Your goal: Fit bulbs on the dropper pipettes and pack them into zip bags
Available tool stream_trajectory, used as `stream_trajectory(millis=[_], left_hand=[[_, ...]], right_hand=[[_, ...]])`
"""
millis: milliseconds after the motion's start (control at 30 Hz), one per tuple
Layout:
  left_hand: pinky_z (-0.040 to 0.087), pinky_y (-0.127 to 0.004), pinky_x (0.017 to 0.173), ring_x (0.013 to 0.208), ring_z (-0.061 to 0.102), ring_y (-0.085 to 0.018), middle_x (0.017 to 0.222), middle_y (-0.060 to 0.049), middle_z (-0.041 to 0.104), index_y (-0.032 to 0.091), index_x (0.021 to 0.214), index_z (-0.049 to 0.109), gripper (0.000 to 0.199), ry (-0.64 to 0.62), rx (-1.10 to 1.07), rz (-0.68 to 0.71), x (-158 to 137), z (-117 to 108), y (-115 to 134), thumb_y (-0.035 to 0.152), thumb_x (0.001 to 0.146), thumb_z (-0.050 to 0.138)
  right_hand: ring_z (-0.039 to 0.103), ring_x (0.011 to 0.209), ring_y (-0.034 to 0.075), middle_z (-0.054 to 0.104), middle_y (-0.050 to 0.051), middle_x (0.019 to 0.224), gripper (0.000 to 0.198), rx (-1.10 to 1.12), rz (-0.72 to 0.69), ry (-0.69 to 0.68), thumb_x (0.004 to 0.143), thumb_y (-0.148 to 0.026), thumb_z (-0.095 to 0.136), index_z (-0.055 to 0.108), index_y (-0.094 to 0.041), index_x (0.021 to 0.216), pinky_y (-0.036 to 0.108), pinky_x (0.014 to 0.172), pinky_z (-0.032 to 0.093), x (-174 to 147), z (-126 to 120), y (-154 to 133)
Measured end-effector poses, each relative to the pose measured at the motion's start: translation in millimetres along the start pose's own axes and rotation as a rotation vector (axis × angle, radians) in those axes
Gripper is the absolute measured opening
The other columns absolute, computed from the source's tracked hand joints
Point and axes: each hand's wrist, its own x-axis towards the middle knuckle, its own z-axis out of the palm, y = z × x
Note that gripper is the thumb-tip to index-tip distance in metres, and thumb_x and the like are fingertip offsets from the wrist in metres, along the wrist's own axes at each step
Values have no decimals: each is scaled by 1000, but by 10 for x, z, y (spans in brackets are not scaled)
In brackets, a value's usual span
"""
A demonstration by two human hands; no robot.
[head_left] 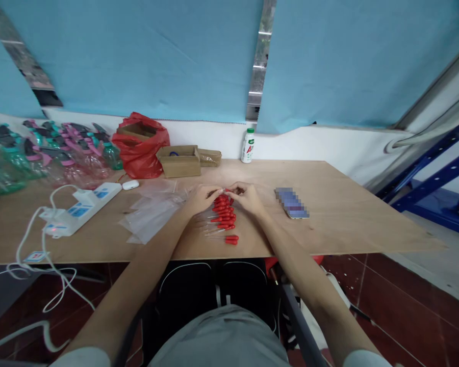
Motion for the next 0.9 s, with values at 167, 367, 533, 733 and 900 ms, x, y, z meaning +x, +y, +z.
stream_trajectory(millis=[167, 367, 533, 733, 900], left_hand=[[45, -32, 73, 75, 63, -19, 84, -5, 75, 22, 95, 81, 42, -47, 0, 31, 0, -33, 22, 44, 109, 49], [46, -35, 72, 76, 65, -21, 83, -6, 74, 23, 97, 83, 41, -17, 6, 29, 9, -25, 42, 47, 108, 51], [47, -34, 74, 78, 65, -21, 86, -5, 74, 24, 99, 83, 40, -36, -26, 52, 23, -30, 53, 45, 109, 51], [44, -33, 72, 75, 61, -19, 83, -5, 70, 20, 95, 80, 40, -19, -33, 72, 33, -85, 123, 41, 110, 49], [45, -34, 71, 72, 59, -19, 78, -5, 68, 19, 89, 79, 43, 41, -39, 16, 44, -103, 132, 43, 108, 49]], right_hand=[[60, 65, 17, 75, 5, 75, 38, -36, 0, -20, 85, -55, 81, 80, -18, 90, 30, 64, 47, -11, -11, -33], [59, 65, 17, 74, 4, 76, 32, -57, -31, -28, 86, -50, 79, 79, -18, 89, 30, 63, 45, -17, -5, -5], [57, 63, 17, 72, 3, 73, 27, -83, -52, -7, 86, -45, 78, 78, -19, 87, 31, 64, 45, -9, 8, 0], [58, 66, 17, 74, 4, 77, 28, -75, -42, 0, 85, -45, 80, 79, -19, 93, 31, 65, 47, 0, 15, -35], [58, 67, 16, 76, 4, 82, 32, -62, -13, -9, 86, -48, 80, 81, -19, 101, 30, 65, 47, 0, 28, -49]])
